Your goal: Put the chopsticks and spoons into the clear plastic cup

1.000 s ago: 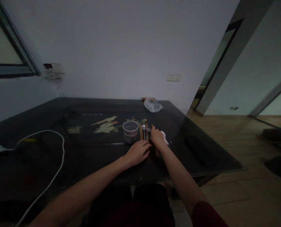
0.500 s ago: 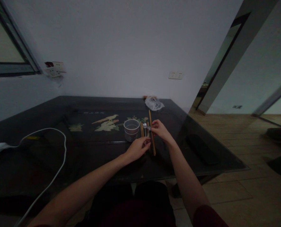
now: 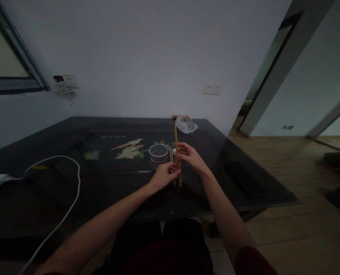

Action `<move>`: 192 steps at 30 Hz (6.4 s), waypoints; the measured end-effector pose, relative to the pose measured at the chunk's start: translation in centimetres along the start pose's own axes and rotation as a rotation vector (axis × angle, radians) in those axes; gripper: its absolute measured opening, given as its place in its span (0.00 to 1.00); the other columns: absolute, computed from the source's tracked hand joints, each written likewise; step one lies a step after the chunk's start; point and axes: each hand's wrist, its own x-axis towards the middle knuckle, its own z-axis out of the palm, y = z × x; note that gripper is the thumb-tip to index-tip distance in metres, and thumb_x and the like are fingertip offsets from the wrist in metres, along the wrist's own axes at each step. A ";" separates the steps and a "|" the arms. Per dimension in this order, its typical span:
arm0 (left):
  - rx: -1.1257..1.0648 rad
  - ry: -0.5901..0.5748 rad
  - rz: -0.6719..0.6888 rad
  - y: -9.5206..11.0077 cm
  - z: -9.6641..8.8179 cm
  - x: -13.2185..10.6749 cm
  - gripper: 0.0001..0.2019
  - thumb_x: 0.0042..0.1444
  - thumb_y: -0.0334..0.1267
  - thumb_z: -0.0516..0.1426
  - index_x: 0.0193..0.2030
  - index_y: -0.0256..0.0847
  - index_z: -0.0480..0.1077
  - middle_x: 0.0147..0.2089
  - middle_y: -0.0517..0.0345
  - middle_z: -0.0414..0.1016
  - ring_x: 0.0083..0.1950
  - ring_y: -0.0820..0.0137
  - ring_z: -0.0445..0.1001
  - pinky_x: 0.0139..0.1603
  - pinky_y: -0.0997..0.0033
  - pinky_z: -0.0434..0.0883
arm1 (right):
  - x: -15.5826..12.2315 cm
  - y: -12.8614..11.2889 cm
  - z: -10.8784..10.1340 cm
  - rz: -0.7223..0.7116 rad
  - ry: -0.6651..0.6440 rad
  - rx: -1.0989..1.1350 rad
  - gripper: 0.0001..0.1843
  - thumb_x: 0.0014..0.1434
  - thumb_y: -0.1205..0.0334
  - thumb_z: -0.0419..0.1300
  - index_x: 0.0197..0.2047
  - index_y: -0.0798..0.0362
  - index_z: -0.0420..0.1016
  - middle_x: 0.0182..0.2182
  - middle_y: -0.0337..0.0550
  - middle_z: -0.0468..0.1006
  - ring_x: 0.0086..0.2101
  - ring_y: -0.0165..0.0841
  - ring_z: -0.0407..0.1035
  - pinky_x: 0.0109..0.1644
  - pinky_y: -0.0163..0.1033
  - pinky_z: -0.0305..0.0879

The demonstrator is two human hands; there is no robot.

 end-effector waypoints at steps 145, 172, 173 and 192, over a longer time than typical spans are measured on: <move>-0.194 0.195 -0.009 -8.6 -6.5 1.6 0.39 0.41 0.40 0.68 0.59 0.37 0.58 0.59 0.43 0.67 0.60 0.57 0.67 0.63 0.53 0.61 | 8.8 -4.2 3.2 -0.209 0.040 -0.497 0.07 0.55 0.60 0.59 0.34 0.54 0.74 0.28 0.43 0.77 0.29 0.34 0.73 0.30 0.36 0.72; -0.230 0.186 -0.017 -7.8 -6.5 1.4 0.38 0.41 0.39 0.68 0.59 0.38 0.60 0.58 0.43 0.68 0.59 0.56 0.67 0.62 0.52 0.62 | 11.7 -0.9 3.4 0.052 -0.054 -0.351 0.03 0.53 0.68 0.60 0.32 0.58 0.75 0.23 0.39 0.77 0.21 0.29 0.71 0.26 0.32 0.71; -0.223 0.187 -0.019 -7.8 -6.5 1.4 0.38 0.41 0.39 0.68 0.59 0.38 0.60 0.58 0.43 0.69 0.59 0.56 0.68 0.62 0.52 0.62 | 11.8 -0.9 3.4 0.060 -0.057 -0.346 0.03 0.53 0.68 0.60 0.31 0.58 0.75 0.23 0.38 0.77 0.21 0.29 0.71 0.26 0.32 0.71; -0.205 0.167 -0.036 -8.0 -6.9 1.6 0.38 0.41 0.38 0.68 0.60 0.37 0.59 0.58 0.44 0.69 0.58 0.57 0.69 0.60 0.54 0.64 | 11.9 -1.0 2.7 0.057 -0.110 -0.305 0.04 0.53 0.70 0.61 0.33 0.59 0.76 0.23 0.38 0.78 0.23 0.27 0.72 0.28 0.29 0.71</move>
